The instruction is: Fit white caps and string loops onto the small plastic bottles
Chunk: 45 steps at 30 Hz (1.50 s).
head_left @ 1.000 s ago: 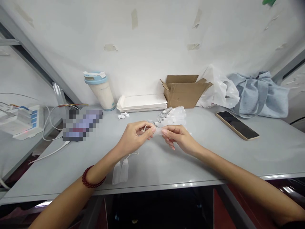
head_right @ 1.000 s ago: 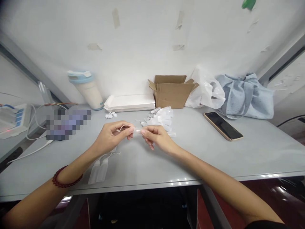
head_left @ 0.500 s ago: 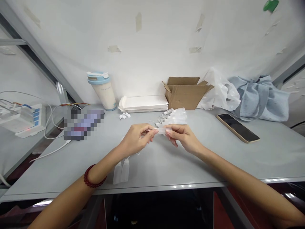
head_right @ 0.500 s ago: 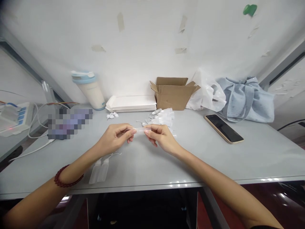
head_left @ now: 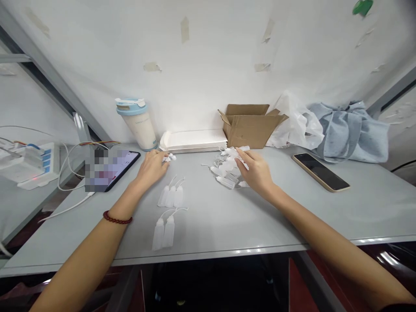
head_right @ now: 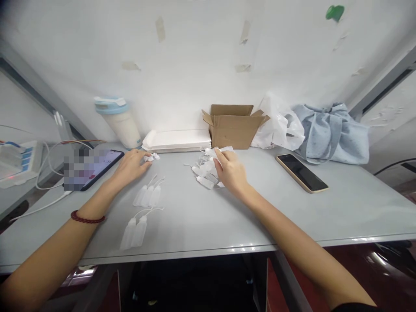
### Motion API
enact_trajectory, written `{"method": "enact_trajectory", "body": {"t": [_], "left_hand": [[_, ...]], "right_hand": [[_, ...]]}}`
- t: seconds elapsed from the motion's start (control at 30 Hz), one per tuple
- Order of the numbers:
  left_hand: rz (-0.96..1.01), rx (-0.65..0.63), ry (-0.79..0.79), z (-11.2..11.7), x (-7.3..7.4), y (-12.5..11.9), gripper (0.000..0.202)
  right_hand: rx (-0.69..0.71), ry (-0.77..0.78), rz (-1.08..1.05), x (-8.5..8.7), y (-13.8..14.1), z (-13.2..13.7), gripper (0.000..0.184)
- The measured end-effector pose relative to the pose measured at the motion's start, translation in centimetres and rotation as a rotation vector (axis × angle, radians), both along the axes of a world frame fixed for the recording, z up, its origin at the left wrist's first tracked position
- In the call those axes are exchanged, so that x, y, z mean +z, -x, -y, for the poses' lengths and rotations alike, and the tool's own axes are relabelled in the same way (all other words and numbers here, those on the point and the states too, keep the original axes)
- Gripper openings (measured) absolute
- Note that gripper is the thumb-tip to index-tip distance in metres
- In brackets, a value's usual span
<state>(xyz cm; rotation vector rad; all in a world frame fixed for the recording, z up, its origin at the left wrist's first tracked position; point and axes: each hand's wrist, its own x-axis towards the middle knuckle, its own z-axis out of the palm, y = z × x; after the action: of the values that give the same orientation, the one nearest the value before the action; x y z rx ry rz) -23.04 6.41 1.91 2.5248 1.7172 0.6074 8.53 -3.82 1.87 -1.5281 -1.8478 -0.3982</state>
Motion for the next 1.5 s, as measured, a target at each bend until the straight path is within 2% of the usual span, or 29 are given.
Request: {"method": "enact_trajectory", "body": {"t": [0.17, 0.3, 0.47, 0.6, 0.7, 0.8, 0.9, 1.0, 1.13, 1.33, 1.5], "left_hand": [[-0.062, 0.038, -0.011, -0.2, -0.5, -0.4, 0.033], [-0.062, 0.034, -0.008, -0.2, -0.5, -0.5, 0.031], [0.015, -0.013, 0.034, 0.0, -0.2, -0.8, 0.03], [0.081, 0.016, 0.045, 0.5, 0.6, -1.4, 0.027], [0.158, 0.054, 0.034, 1.0, 1.5, -1.9, 0.023], [0.287, 0.086, 0.06, 1.6, 2.4, -2.3, 0.019], [0.405, 0.086, 0.063, 2.1, 2.8, -2.6, 0.018], [0.486, 0.053, 0.053, 2.2, 2.9, -2.7, 0.018], [0.559, 0.028, 0.051, 2.1, 2.8, -2.7, 0.02], [0.595, -0.023, 0.058, 2.1, 2.5, -2.8, 0.02], [0.65, -0.116, 0.167, 2.6, 2.8, -3.0, 0.022]], "right_hand": [[-0.067, 0.04, 0.075, 0.1, 0.4, 0.4, 0.029], [-0.046, 0.002, 0.099, 0.6, 1.1, 1.1, 0.03], [0.089, -0.14, 0.085, 1.3, 2.0, 1.8, 0.028], [0.294, -0.183, 0.069, 1.5, 2.9, 2.5, 0.027], [0.482, -0.077, 0.094, 1.3, 4.3, 3.1, 0.026], [0.632, 0.166, 0.155, 1.2, 6.2, 3.6, 0.026], [0.685, 0.38, 0.243, 1.6, 8.4, 3.6, 0.032], [0.699, 0.509, 0.317, 2.2, 10.1, 3.1, 0.036], [0.714, 0.589, 0.34, 2.4, 11.4, 2.2, 0.034], [0.698, 0.644, 0.33, 2.2, 11.6, 1.9, 0.031], [0.667, 0.624, 0.285, 1.5, 10.6, 1.9, 0.03]]}}
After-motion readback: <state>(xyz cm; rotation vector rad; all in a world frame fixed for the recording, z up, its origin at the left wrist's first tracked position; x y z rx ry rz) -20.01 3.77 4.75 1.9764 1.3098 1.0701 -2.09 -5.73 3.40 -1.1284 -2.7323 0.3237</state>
